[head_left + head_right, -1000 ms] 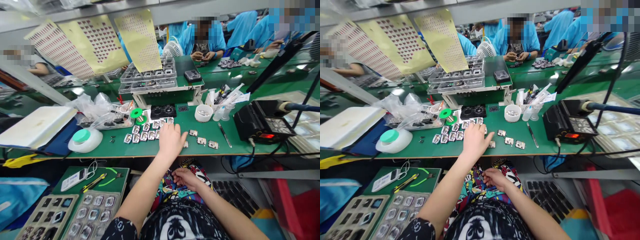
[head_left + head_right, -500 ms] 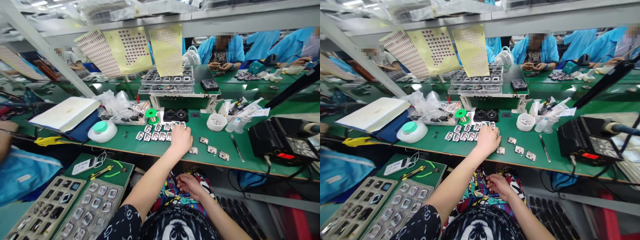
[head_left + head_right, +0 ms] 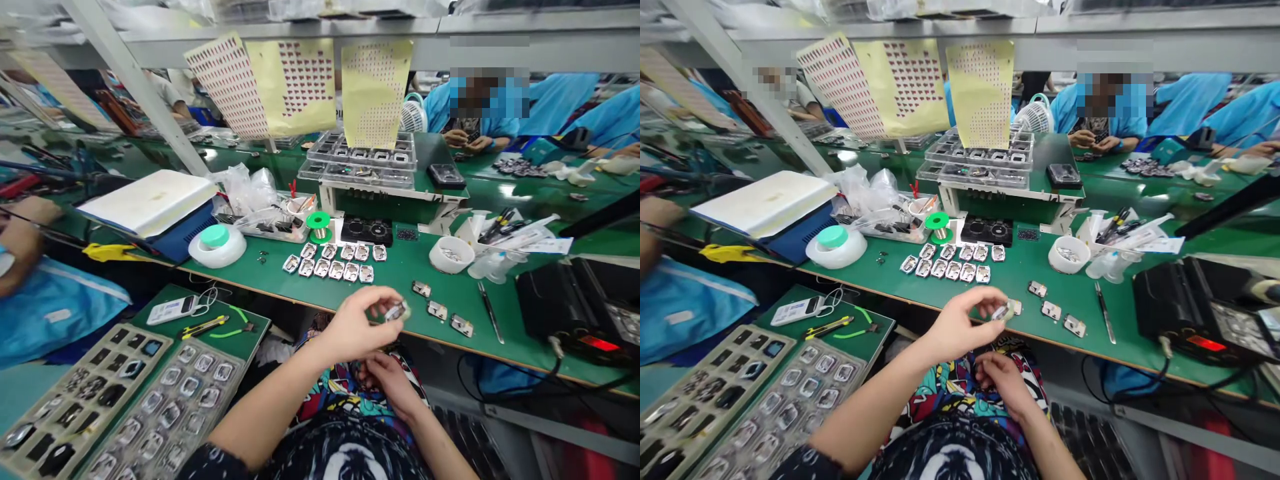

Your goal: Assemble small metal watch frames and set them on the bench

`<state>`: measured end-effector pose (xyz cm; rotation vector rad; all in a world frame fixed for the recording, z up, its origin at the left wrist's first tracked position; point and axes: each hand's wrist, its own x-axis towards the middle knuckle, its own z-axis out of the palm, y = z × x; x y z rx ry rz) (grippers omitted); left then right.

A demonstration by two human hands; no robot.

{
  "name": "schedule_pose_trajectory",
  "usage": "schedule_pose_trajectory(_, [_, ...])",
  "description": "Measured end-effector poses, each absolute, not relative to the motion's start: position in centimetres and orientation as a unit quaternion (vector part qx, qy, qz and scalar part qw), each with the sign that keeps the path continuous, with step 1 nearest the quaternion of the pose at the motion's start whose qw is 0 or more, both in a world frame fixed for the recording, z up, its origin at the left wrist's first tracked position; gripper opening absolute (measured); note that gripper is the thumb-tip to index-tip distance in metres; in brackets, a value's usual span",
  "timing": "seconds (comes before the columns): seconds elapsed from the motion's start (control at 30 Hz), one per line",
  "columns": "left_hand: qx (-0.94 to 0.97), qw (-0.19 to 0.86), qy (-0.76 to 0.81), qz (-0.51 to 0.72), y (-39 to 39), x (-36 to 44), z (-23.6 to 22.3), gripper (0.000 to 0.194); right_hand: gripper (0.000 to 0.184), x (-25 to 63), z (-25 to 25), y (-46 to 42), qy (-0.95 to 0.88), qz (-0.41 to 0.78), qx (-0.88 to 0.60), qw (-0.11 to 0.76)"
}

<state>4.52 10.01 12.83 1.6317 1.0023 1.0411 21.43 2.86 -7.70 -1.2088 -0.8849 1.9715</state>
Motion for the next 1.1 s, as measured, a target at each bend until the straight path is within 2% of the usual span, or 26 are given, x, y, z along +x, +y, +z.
schedule_pose_trajectory(0.13, [0.549, 0.594, 0.429, 0.403, 5.4, 1.3, 9.8, 0.033, 0.043, 22.3, -2.8, 2.3, -0.39, 0.711, -0.461, 0.359])
schedule_pose_trajectory(0.3, [0.421, 0.657, 0.493, 0.384, 2.3, -0.8, 3.2, 0.041, 0.045, 21.6, -0.6, 1.6, -0.461, 0.652, -0.477, 0.366])
schedule_pose_trajectory(0.43, [0.349, 0.686, 0.509, 0.387, 1.3, -0.7, -1.1, 0.047, 0.039, 20.0, -2.0, 1.6, -0.514, 0.604, -0.511, 0.332])
schedule_pose_trajectory(0.63, [0.327, 0.714, 0.487, 0.383, 1.4, 0.6, -4.6, 0.051, 0.027, 19.7, -4.4, 2.6, -0.542, 0.586, -0.536, 0.276])
schedule_pose_trajectory(0.97, [0.337, 0.733, 0.483, 0.34, 2.8, 0.9, -8.8, 0.052, 0.029, 19.7, -8.7, 3.9, -0.52, 0.602, -0.557, 0.239])
schedule_pose_trajectory(1.1, [0.331, 0.735, 0.487, 0.337, 3.8, 1.0, -10.6, 0.042, 0.043, 19.6, -11.1, 4.6, -0.512, 0.601, -0.572, 0.22])
